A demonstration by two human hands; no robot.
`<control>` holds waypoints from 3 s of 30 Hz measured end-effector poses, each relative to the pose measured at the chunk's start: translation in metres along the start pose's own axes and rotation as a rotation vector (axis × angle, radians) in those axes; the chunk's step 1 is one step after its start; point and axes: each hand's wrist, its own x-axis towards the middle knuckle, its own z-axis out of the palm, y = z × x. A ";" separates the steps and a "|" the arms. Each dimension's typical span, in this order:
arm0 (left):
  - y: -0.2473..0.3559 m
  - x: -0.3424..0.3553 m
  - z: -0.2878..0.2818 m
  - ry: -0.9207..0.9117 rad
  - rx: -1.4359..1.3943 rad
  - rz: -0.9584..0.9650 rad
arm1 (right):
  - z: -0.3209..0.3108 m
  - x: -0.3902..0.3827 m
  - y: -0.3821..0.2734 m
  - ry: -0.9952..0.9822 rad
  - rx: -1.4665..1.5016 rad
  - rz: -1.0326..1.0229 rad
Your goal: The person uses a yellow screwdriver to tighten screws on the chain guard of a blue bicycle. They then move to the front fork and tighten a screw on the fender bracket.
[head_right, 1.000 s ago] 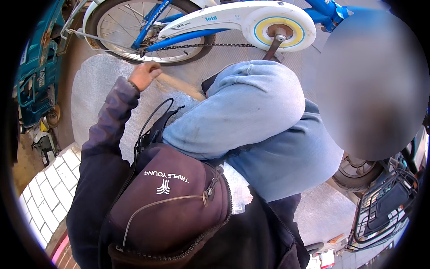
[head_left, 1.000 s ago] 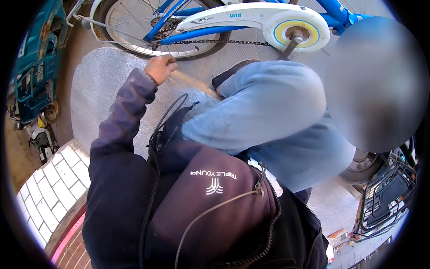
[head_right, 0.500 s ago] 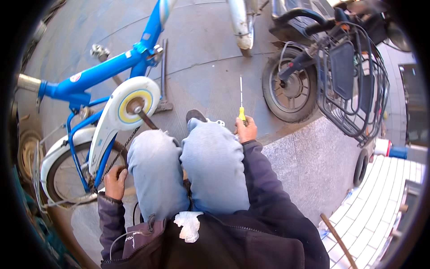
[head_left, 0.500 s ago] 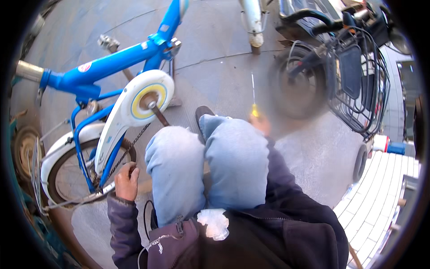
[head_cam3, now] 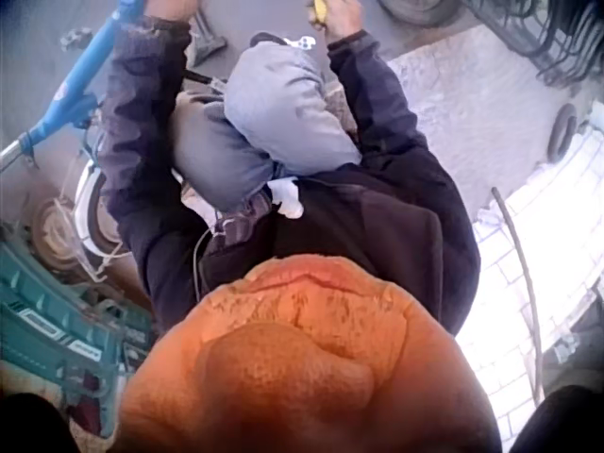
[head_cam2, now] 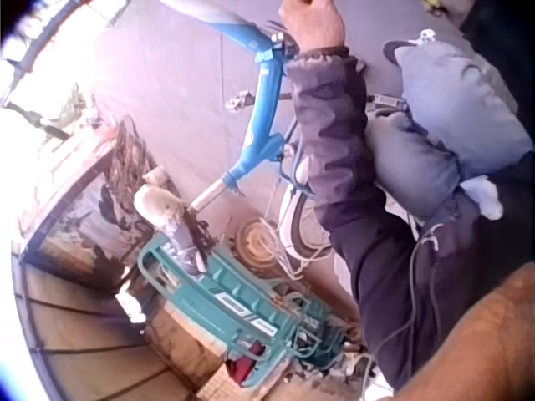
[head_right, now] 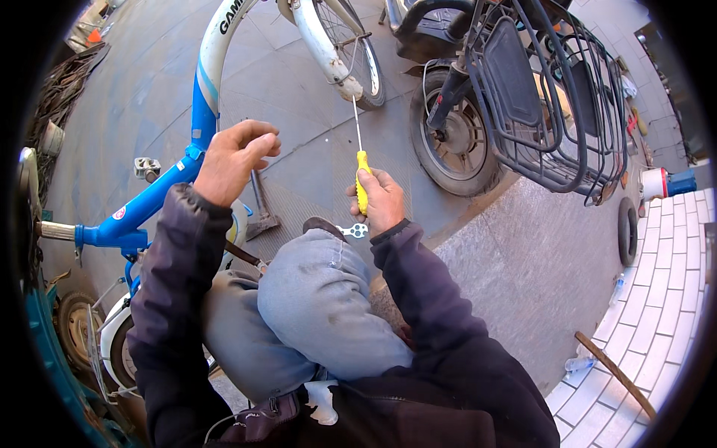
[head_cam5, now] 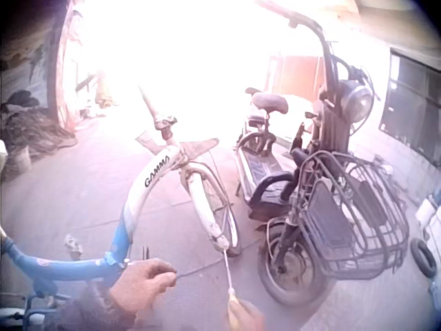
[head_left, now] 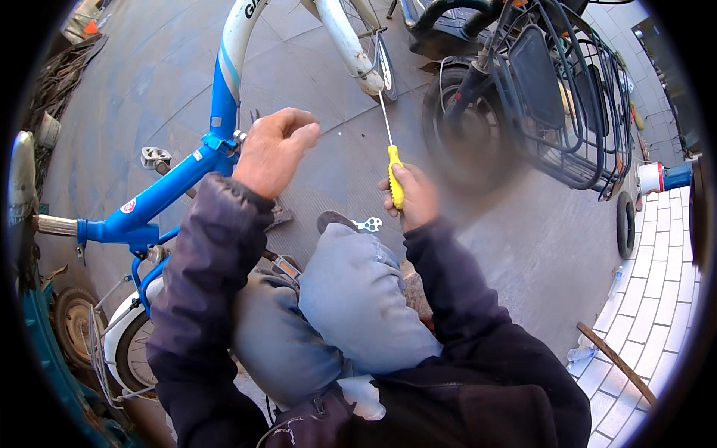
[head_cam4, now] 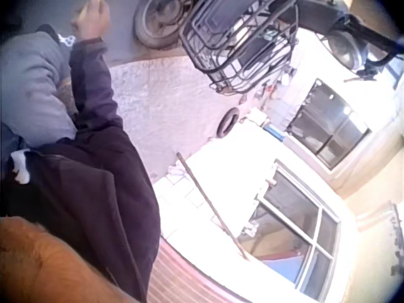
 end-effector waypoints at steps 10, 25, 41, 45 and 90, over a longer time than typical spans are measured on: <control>-0.057 0.132 0.048 -0.043 -0.496 -0.327 | 0.019 0.027 -0.001 -0.001 0.009 0.043; -0.109 0.218 0.100 0.170 -1.019 -0.151 | 0.022 0.036 -0.001 0.026 -0.058 0.059; -0.099 0.224 0.102 0.182 -0.942 -0.105 | 0.018 0.038 -0.002 -0.014 -0.031 0.058; -0.102 0.228 0.102 0.154 -0.937 -0.097 | 0.018 0.040 0.001 -0.038 0.015 0.048; -0.093 0.189 0.094 -0.221 -0.396 -0.172 | 0.052 0.058 0.018 -0.179 0.166 0.299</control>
